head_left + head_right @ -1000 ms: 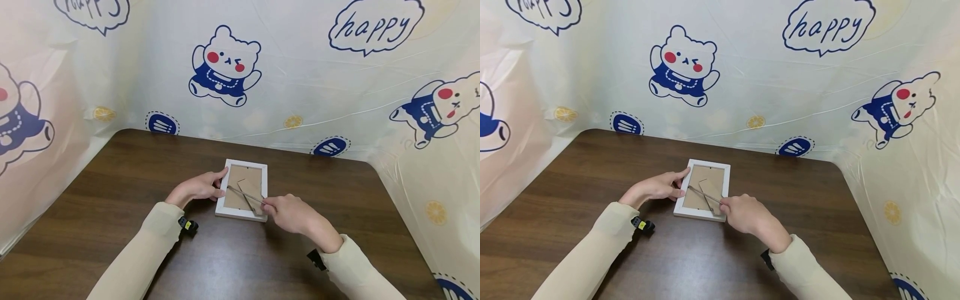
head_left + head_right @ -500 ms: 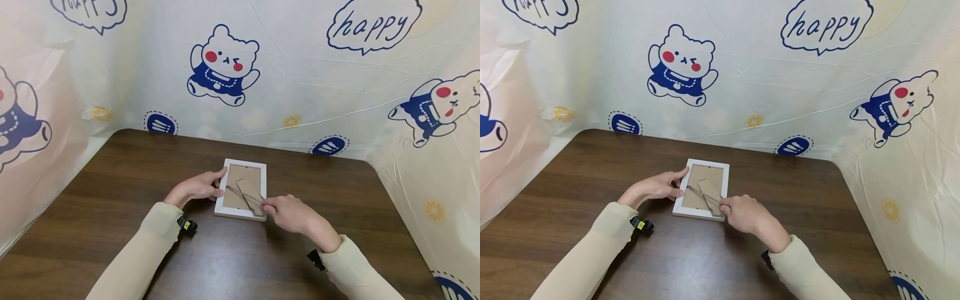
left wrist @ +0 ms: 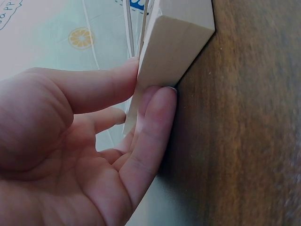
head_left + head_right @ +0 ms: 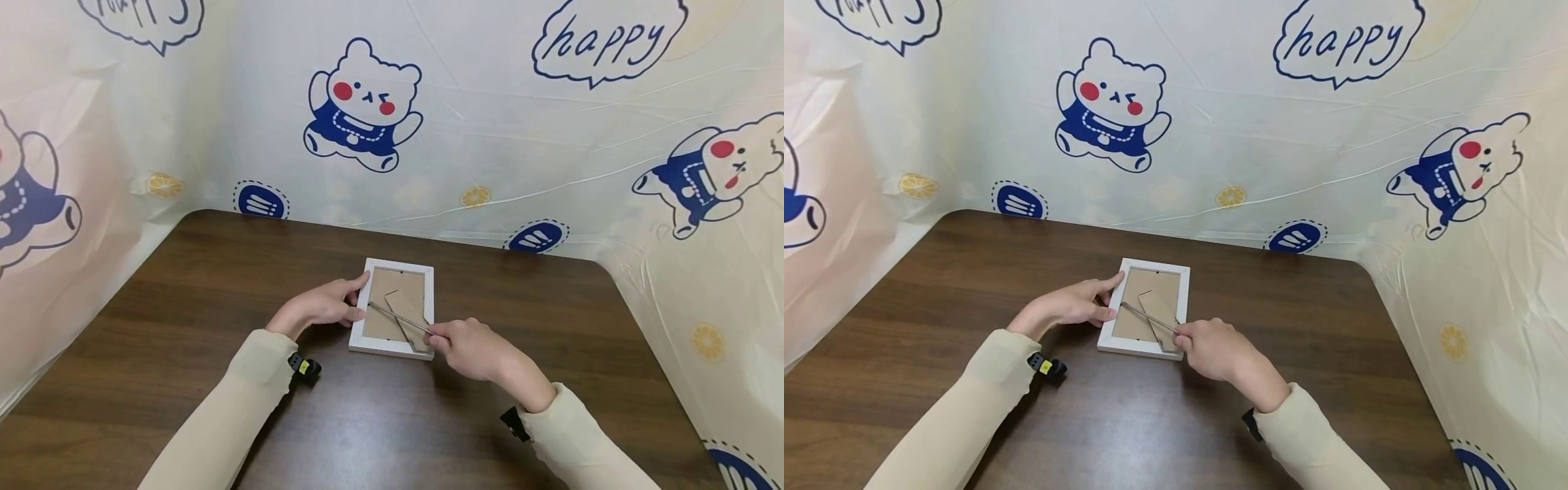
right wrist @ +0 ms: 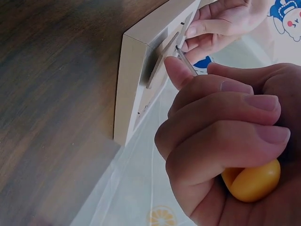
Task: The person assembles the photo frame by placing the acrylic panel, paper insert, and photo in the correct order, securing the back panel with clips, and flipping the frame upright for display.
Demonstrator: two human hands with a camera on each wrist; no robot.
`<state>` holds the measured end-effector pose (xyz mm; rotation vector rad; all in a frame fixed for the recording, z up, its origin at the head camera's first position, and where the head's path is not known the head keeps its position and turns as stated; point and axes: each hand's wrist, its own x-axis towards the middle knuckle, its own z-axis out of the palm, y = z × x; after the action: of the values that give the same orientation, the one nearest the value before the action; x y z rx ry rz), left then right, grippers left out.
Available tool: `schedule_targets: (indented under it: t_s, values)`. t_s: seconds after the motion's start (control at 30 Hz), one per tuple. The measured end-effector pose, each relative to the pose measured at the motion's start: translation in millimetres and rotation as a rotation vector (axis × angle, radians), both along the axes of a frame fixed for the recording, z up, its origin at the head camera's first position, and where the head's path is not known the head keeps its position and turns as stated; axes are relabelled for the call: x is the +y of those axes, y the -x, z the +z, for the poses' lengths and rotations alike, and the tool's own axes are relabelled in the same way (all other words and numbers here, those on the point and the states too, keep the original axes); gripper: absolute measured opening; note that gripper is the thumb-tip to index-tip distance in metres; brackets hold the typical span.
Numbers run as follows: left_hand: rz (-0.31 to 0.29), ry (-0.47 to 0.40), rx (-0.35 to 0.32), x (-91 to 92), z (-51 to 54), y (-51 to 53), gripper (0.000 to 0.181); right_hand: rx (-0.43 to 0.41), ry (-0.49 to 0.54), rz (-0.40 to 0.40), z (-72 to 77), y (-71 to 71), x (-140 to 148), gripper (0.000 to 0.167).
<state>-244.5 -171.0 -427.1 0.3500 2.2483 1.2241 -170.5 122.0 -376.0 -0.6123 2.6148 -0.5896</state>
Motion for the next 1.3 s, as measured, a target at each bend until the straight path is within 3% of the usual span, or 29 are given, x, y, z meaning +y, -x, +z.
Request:
schedule_targets:
  t_s: [0.83, 1.3]
  values:
    - [0.002, 0.021, 0.004, -0.7, 0.3, -1.0, 0.088, -0.018, 0.023, 0.036, -1.8, 4.0, 6, 0.02]
    - [-0.001, 0.049, 0.003, 0.1, 0.2, 0.7, 0.087, -0.114, 0.028, 0.042, -6.4, 13.7, 12, 0.024]
